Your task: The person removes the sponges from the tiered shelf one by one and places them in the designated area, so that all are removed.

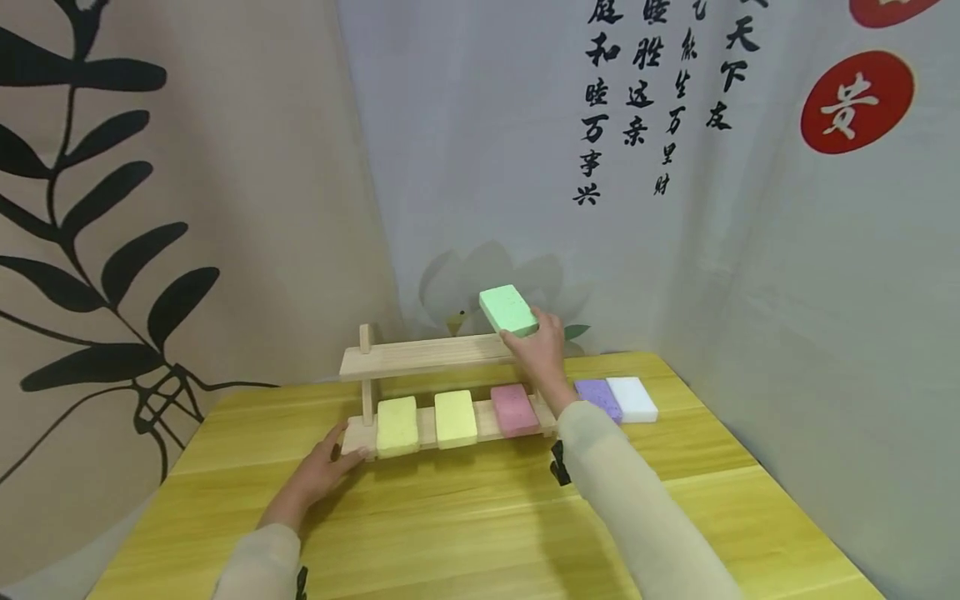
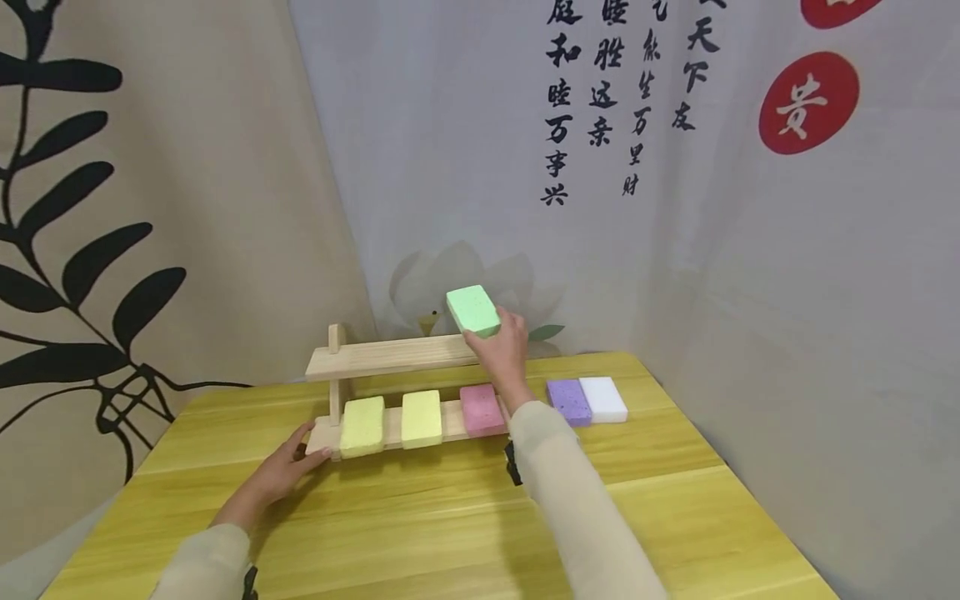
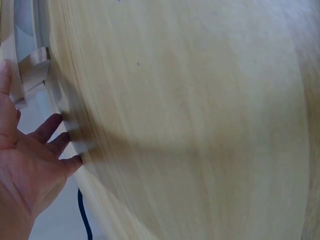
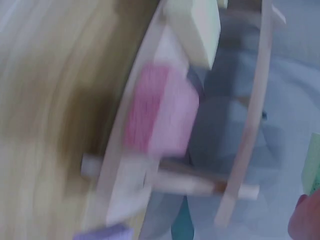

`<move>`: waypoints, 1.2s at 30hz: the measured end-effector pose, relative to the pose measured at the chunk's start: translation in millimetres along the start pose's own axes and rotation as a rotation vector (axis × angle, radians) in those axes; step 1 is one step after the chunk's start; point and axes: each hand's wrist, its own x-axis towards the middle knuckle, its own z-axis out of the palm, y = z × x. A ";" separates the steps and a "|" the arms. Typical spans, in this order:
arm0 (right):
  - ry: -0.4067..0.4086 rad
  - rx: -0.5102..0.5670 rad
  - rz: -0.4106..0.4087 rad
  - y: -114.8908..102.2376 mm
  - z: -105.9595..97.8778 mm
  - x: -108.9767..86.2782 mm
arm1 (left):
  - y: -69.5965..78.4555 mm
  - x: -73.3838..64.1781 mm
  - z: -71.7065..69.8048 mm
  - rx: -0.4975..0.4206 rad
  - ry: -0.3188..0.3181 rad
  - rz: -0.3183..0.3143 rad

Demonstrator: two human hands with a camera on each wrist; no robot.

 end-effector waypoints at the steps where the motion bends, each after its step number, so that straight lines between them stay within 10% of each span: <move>1: 0.013 0.000 -0.004 4.3 -8.3 4.0 | -0.1 -0.5 -0.4 -0.001 0.000 0.002; 20: 0.197 -0.132 0.214 141.8 -172.3 21.4 | 9.1 -3.4 -2.4 0.030 -0.027 -0.025; 36: 0.044 -0.236 0.329 225.2 -185.9 -17.8 | 6.3 -1.8 1.5 0.040 0.006 -0.015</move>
